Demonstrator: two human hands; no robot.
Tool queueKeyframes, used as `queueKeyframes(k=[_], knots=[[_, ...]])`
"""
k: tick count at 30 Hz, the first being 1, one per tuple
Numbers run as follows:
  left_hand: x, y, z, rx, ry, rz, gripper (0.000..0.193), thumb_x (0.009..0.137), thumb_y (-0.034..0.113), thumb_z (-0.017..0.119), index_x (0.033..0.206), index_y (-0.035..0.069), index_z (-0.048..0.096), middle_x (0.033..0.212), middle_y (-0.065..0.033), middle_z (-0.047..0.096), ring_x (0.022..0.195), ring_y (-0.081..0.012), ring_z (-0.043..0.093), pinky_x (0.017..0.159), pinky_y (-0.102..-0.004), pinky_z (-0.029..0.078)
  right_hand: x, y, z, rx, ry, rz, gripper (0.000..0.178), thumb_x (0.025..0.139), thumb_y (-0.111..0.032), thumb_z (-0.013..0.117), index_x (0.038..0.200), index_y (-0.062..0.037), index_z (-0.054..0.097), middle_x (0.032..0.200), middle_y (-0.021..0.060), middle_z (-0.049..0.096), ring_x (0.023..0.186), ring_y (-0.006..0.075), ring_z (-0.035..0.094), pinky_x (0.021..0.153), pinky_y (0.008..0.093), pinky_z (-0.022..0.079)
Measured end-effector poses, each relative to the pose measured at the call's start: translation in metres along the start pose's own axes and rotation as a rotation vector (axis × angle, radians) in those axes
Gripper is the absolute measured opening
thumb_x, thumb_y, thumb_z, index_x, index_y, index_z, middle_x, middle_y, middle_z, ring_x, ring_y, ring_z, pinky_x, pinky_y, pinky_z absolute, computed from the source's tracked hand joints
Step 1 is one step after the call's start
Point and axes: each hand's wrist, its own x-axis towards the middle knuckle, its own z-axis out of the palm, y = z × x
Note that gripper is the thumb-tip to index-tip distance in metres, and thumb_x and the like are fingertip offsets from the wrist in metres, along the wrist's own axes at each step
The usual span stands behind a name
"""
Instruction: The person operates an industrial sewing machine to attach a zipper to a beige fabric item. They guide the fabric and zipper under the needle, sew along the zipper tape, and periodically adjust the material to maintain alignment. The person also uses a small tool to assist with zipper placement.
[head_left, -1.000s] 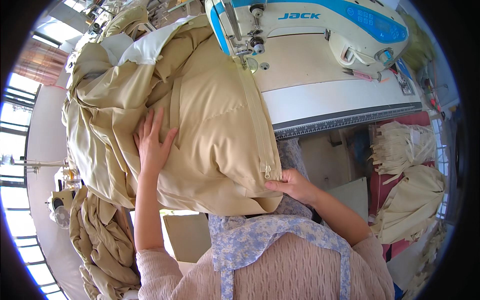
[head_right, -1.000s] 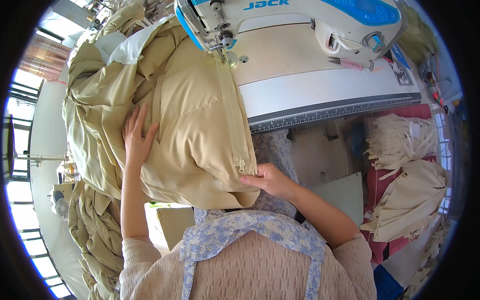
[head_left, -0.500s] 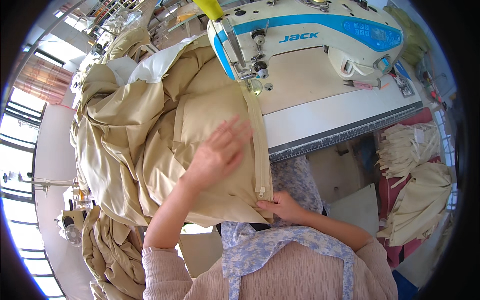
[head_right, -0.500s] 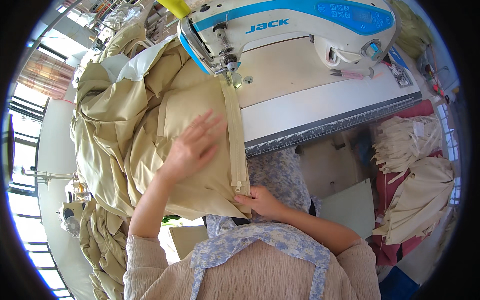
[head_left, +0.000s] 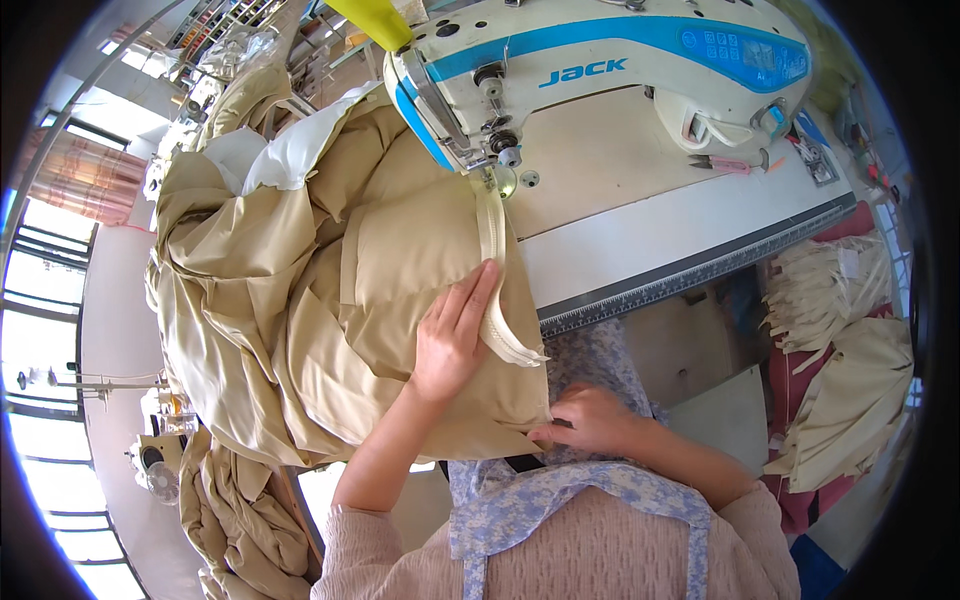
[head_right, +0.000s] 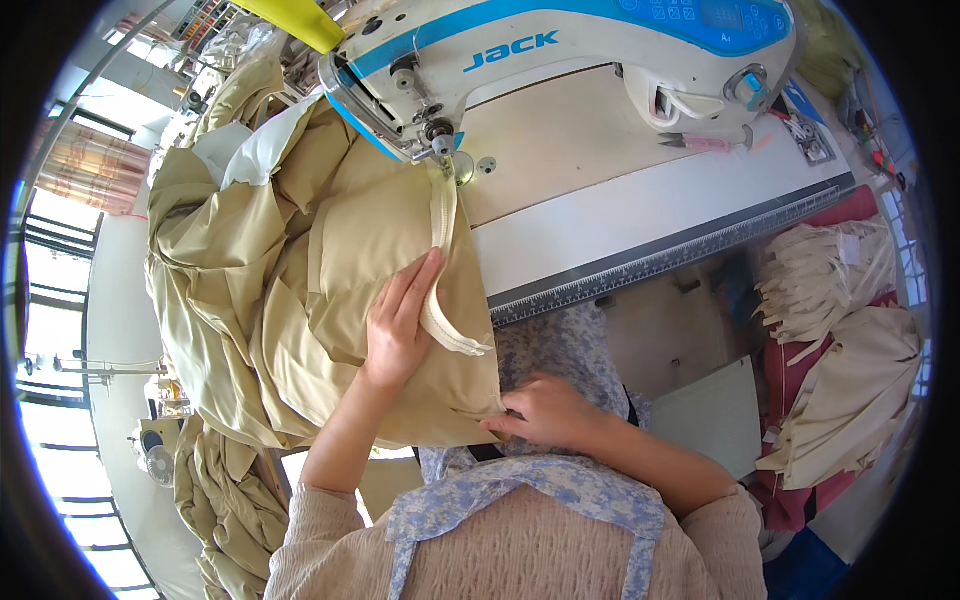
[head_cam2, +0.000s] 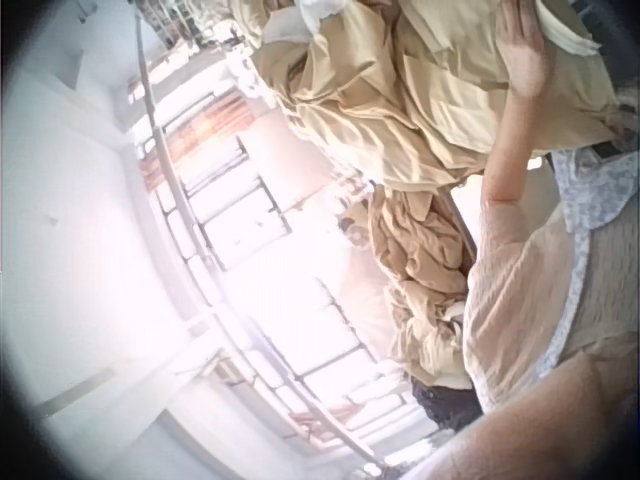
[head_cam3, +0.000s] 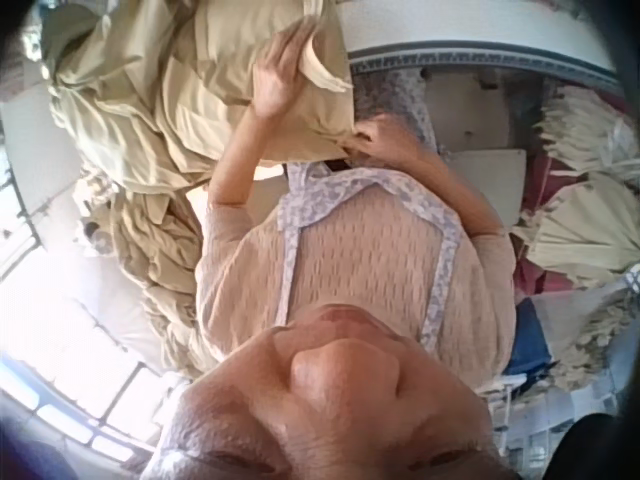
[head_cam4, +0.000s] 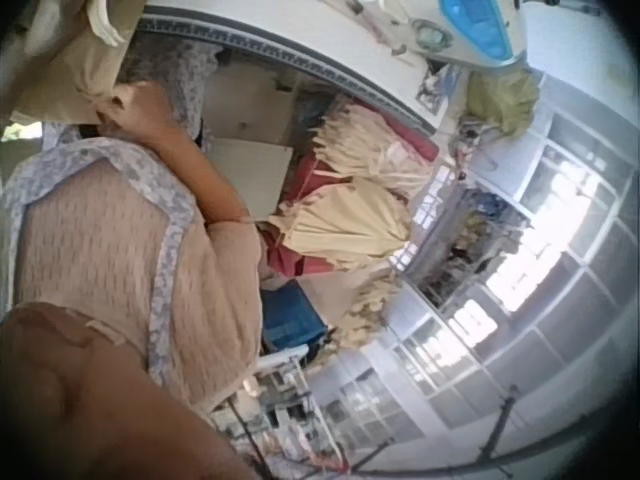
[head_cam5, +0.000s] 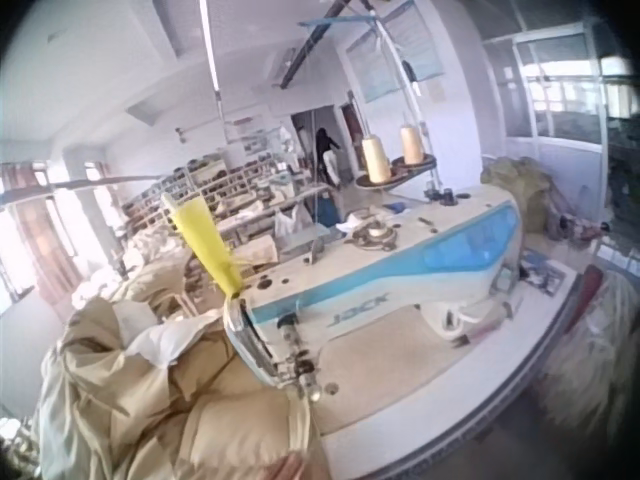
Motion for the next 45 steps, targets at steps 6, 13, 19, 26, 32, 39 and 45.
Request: queueKeyframes(k=[6,13,19,26,32,39,45], knots=[[-0.001,0.005,-0.002,-0.078,0.053,-0.167,0.05,0.089,-0.006,0.067,0.138,-0.002,0.061,0.117,-0.0197,0.069,0.1,-0.0354,0.07,0.084,-0.0414,0.057,0.014,0.03,-0.06,-0.589,0.712,-0.288,0.05,0.088,-0.025,0.072,0.137,-0.0165,0.063,0.141,0.0029,0.06,0.136,0.0221,0.052,0.118,0.0475,0.036],[0.03,0.003,-0.019,-0.097,0.126,-0.23,0.036,0.089,-0.006,0.067,0.125,-0.003,0.066,0.129,-0.0203,0.069,0.112,-0.0353,0.07,0.091,-0.0398,0.058,0.054,0.049,-0.053,-0.443,0.752,-0.587,0.035,0.085,-0.016,0.072,0.119,-0.0076,0.073,0.127,0.0049,0.067,0.127,0.0223,0.058,0.11,0.0411,0.047],[0.041,0.011,-0.014,-0.07,-0.122,-0.006,0.028,0.082,0.007,0.072,0.108,-0.001,0.067,0.122,-0.0132,0.071,0.119,-0.0342,0.067,0.109,-0.051,0.05,0.058,0.05,-0.067,-0.314,0.735,-0.766,0.025,0.079,-0.012,0.074,0.103,-0.0044,0.075,0.104,0.0054,0.069,0.102,0.0222,0.066,0.096,0.037,0.055],[0.034,0.001,0.002,0.047,-0.167,0.079,0.021,0.08,0.008,0.072,0.1,0.004,0.068,0.111,-0.0069,0.072,0.118,-0.0265,0.069,0.121,-0.0554,0.034,0.06,0.052,-0.073,-0.177,0.711,-0.768,0.012,0.07,-0.009,0.077,0.079,-0.007,0.069,0.094,-0.0001,0.065,0.088,0.0173,0.064,0.082,0.0314,0.054],[0.038,-0.001,0.01,0.118,-0.162,0.133,0.016,0.077,0.008,0.072,0.09,0.007,0.065,0.104,-0.0035,0.072,0.113,-0.0247,0.07,0.121,-0.0573,0.033,0.06,0.054,-0.076,-0.146,0.686,-0.752,0.014,0.066,-0.009,0.077,0.075,-0.008,0.067,0.089,-0.0006,0.064,0.084,0.0173,0.063,0.081,0.031,0.053],[0.038,-0.001,0.012,0.16,-0.176,0.152,0.016,0.078,0.016,0.074,0.091,0.009,0.069,0.105,-0.0017,0.074,0.108,-0.0213,0.073,0.1,-0.044,0.044,0.059,0.057,-0.073,-0.188,0.628,-0.722,0.02,0.067,-0.013,0.08,0.087,-0.0105,0.075,0.095,0.0014,0.07,0.087,0.0187,0.066,0.083,0.0344,0.054],[0.031,-0.014,0.018,0.141,-0.136,0.219,0.023,0.074,0.017,0.07,0.094,0.008,0.063,0.107,-0.0044,0.071,0.108,-0.0224,0.071,0.092,-0.0415,0.046,0.057,0.05,-0.079,-0.239,0.61,-0.688,0.021,0.071,-0.015,0.083,0.09,-0.0117,0.077,0.096,0.0012,0.074,0.084,0.0188,0.067,0.079,0.0345,0.054]])
